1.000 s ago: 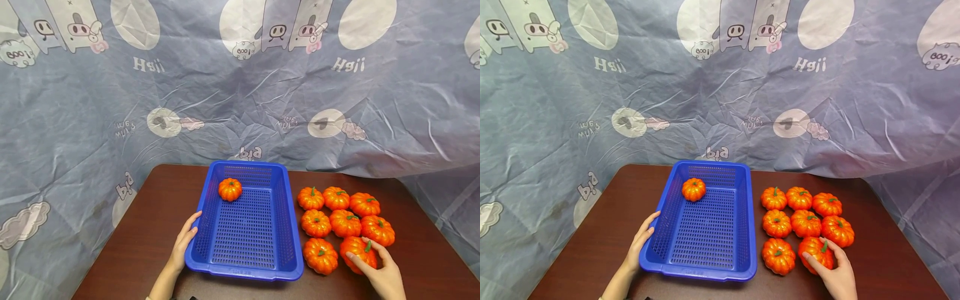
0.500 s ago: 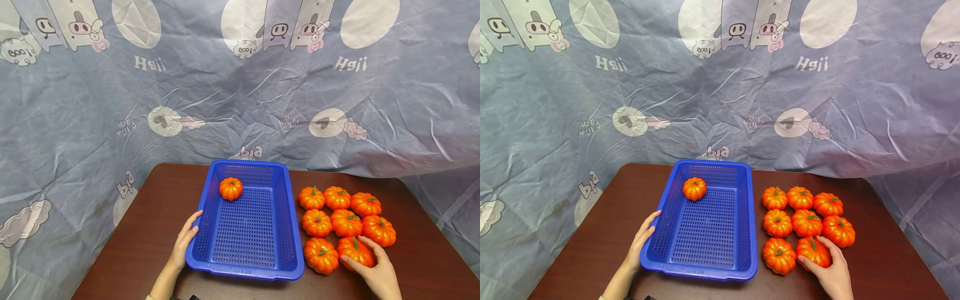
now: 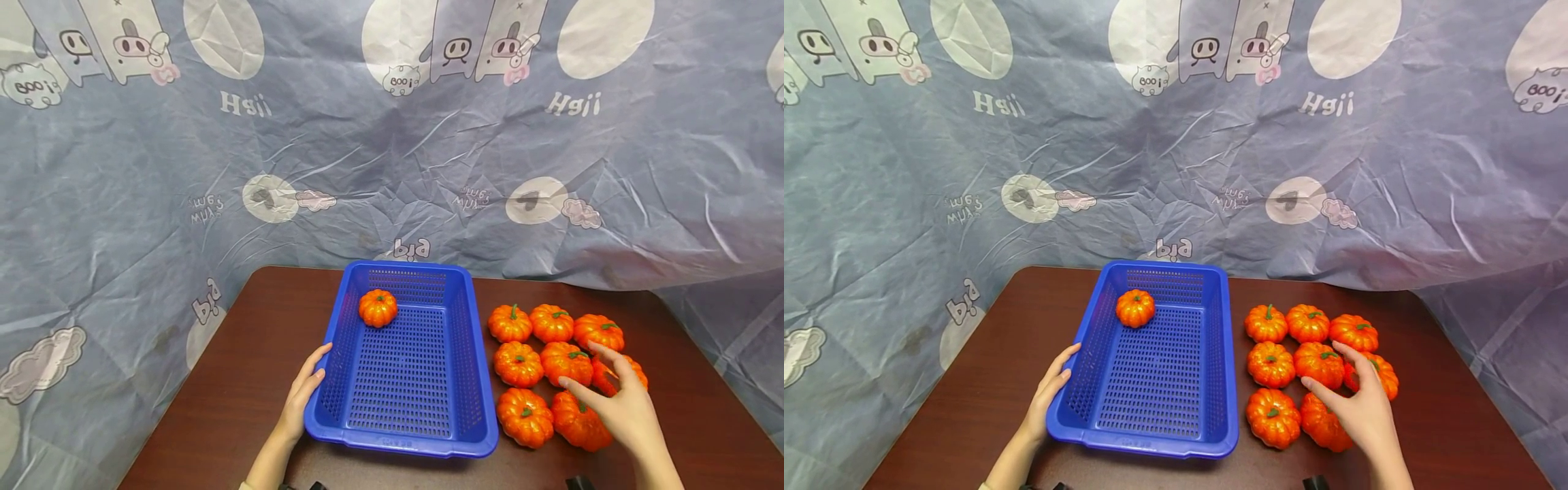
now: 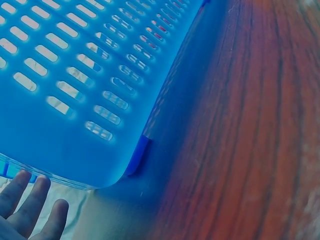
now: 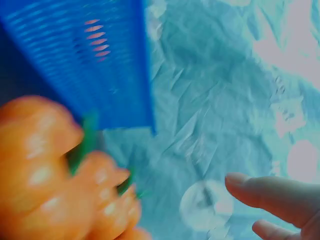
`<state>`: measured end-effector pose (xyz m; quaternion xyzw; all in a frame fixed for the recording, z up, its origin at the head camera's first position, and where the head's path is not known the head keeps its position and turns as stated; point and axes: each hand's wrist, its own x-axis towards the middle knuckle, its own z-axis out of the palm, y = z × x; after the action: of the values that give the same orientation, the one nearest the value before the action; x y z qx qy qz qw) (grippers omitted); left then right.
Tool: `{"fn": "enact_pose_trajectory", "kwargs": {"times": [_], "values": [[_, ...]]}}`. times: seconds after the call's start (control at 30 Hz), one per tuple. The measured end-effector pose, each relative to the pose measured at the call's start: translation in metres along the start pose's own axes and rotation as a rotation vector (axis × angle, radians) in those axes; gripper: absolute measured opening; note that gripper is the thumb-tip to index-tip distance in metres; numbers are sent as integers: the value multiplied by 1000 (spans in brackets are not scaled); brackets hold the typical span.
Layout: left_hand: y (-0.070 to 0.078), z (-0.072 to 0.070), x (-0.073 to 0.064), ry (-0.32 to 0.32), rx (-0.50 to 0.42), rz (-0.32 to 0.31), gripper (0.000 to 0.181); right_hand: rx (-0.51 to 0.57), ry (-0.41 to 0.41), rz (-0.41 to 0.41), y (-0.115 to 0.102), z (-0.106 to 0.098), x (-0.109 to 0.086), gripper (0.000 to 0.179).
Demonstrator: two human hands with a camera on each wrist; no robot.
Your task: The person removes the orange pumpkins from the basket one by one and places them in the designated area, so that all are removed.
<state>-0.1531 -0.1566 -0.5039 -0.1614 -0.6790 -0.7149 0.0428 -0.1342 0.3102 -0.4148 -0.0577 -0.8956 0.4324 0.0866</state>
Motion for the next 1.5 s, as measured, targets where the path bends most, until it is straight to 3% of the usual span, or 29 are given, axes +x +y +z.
{"fn": "enact_pose_trajectory", "kwargs": {"times": [0.2,0.47,0.7,1.07,1.5], "values": [[1,-1,0,-3,-1,-1,46,55,-10,-100,-42,1,20,80],[2,0,0,7,7,-7,45,102,-4,-222,-82,17,43,72],[2,1,1,21,31,-8,45,167,-58,-266,-115,36,62,70],[1,1,0,-8,-21,-13,46,304,-76,-341,-151,87,91,49],[4,2,0,2,-10,-12,46,323,-116,-273,-165,158,115,38]]}}
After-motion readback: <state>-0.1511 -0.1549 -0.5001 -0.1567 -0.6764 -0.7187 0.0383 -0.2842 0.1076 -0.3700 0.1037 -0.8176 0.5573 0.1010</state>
